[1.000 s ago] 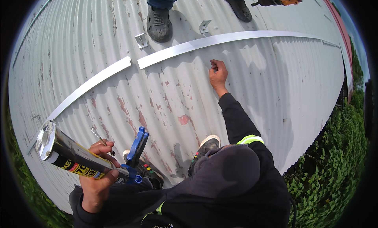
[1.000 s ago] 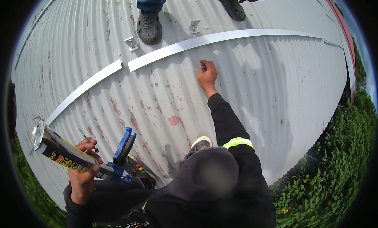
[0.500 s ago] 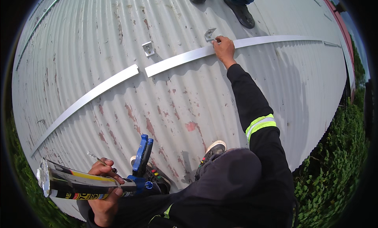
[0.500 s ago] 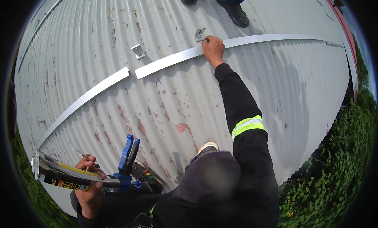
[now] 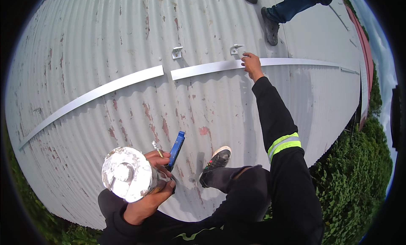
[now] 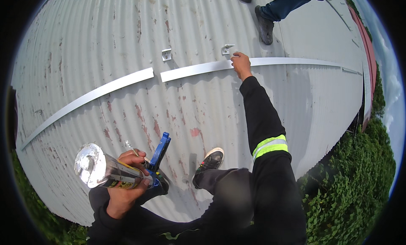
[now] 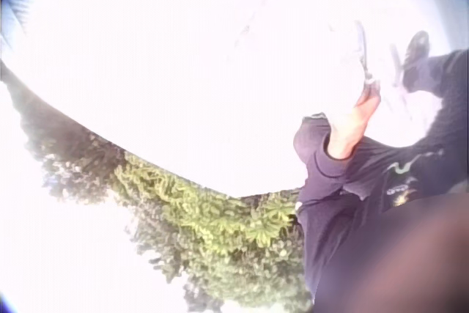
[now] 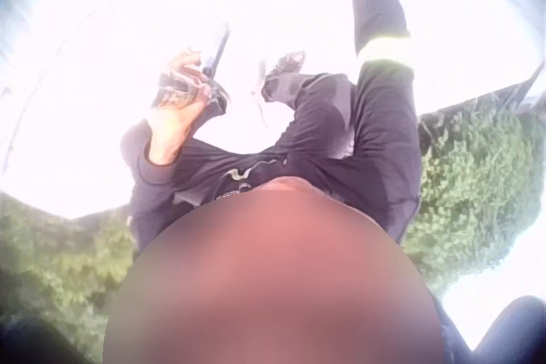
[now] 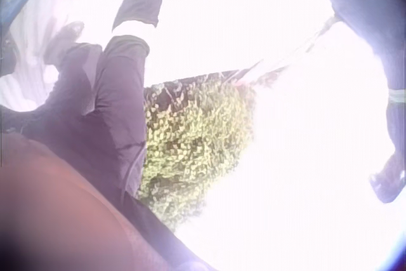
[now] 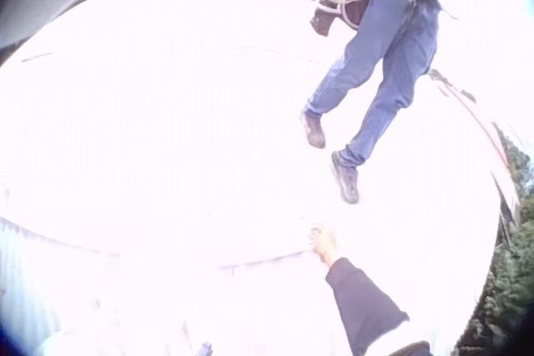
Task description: The person applies sealant to metal brackets and places them onto a long metal rail on a corrugated metal roof. Another person uses a drill to secure the brackets. The camera wearer handles the sealant tube and brackets while moving along the roof.
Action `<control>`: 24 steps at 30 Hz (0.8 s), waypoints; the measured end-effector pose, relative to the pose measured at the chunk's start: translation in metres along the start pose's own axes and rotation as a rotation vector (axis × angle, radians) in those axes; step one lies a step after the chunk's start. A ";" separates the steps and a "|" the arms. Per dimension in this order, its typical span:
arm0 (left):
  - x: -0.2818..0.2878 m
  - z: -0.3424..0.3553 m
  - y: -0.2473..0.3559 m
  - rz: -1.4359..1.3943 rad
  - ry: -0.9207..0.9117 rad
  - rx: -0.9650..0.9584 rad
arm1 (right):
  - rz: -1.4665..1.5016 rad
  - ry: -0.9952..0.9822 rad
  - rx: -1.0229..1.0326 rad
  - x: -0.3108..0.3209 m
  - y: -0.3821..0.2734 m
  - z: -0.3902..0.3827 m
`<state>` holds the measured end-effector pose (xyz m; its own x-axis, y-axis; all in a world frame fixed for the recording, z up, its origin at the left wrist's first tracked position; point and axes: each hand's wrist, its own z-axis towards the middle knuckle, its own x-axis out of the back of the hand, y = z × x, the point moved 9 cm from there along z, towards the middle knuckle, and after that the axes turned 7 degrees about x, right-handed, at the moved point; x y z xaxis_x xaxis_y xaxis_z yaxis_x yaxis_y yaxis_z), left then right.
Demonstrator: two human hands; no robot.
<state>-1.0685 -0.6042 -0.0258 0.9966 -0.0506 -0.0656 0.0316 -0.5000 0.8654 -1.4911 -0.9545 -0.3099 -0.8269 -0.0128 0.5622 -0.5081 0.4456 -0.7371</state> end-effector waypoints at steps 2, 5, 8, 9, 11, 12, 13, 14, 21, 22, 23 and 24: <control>-0.007 0.001 0.004 0.130 0.004 0.028 | -0.129 -0.119 0.036 -0.011 -0.011 -0.054; -0.016 -0.004 -0.012 -0.041 0.007 0.256 | -0.508 -0.556 0.427 -0.033 -0.033 -0.178; -0.025 -0.012 -0.009 -0.179 0.067 0.261 | -0.625 -0.878 0.485 -0.007 -0.009 -0.321; -0.028 -0.014 -0.003 -0.226 0.079 0.231 | -0.570 -0.865 0.434 0.016 0.000 -0.362; -0.036 -0.024 0.007 -0.167 0.130 0.246 | -0.429 -0.861 0.146 0.075 0.036 -0.437; -0.037 -0.033 0.013 -0.105 0.172 0.272 | -0.438 -0.797 0.032 0.113 0.054 -0.475; -0.040 -0.043 0.022 -0.091 0.184 0.298 | -0.410 -0.757 -0.119 0.156 0.074 -0.515; -0.046 -0.052 0.033 -0.091 0.161 0.300 | -0.471 -0.702 -0.192 0.198 0.089 -0.552; -0.053 -0.098 0.164 0.151 0.181 0.199 | -0.746 -0.783 -0.532 0.373 0.131 -0.760; -0.053 -0.099 0.184 0.178 0.177 0.201 | -0.696 -0.733 -0.519 0.381 0.120 -0.774; -0.054 -0.100 0.205 0.198 0.175 0.204 | -0.648 -0.678 -0.540 0.389 0.108 -0.784; -0.056 -0.102 0.225 0.219 0.172 0.215 | -0.456 -0.533 -0.459 0.387 0.085 -0.780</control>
<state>-1.1094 -0.6255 0.2233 0.9767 -0.0400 0.2107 -0.1834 -0.6652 0.7238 -1.6663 -0.2239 0.1377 -0.6256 -0.6505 0.4307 -0.7674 0.6124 -0.1897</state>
